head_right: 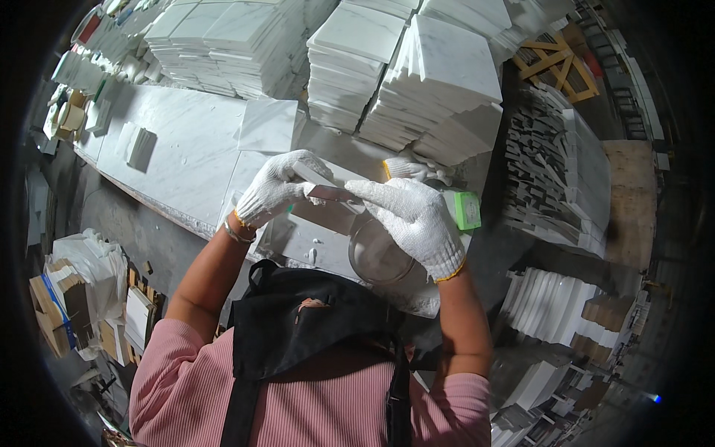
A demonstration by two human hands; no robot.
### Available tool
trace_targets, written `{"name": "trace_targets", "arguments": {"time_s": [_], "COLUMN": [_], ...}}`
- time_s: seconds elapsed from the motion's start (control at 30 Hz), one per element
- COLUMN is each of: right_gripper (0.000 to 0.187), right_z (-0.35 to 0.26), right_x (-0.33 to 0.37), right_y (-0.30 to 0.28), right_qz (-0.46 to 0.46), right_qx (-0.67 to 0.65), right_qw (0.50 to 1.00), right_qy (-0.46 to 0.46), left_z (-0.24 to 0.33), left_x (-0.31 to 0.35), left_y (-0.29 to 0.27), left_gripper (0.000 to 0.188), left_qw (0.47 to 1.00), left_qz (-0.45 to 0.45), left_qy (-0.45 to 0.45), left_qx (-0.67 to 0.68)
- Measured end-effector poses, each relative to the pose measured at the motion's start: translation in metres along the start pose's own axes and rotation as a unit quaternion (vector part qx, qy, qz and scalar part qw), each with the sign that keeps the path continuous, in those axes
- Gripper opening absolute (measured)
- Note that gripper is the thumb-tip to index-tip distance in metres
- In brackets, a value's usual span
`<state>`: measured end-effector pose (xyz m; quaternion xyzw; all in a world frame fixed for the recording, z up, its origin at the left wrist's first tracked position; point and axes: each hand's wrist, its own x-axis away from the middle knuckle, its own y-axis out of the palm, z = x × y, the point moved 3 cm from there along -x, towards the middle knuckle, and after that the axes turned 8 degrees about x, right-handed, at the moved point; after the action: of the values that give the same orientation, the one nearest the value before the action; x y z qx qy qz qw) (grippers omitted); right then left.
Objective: The person smooths the edges of white square tiles using a small metal tool and then rubs the edges with orange and green sanding blocks. The person handles the tiles one at a time, rotating them to work on different sides.
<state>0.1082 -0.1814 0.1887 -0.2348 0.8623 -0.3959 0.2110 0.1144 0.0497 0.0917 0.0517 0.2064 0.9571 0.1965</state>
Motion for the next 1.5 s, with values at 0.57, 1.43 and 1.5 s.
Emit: {"name": "trace_targets", "arguments": {"time_s": [0.57, 1.43, 1.5], "right_gripper": [0.032, 0.033, 0.033], "right_z": [-0.023, -0.044, -0.040], "right_x": [0.026, 0.025, 0.025], "right_y": [0.034, 0.044, 0.048], "right_qz": [0.131, 0.194, 0.194], "right_qx": [0.036, 0.130, 0.086], "right_qw": [0.986, 0.969, 0.972], "right_qy": [0.094, 0.079, 0.099], "left_z": [-0.002, -0.007, -0.007], "left_x": [0.002, 0.003, 0.002], "left_y": [0.000, 0.000, 0.001], "left_gripper": [0.040, 0.039, 0.038], "left_qw": [0.999, 1.000, 1.000], "left_qz": [0.024, 0.019, 0.011], "left_qy": [0.000, 0.002, 0.006], "left_qx": [-0.029, 0.004, 0.009]}}
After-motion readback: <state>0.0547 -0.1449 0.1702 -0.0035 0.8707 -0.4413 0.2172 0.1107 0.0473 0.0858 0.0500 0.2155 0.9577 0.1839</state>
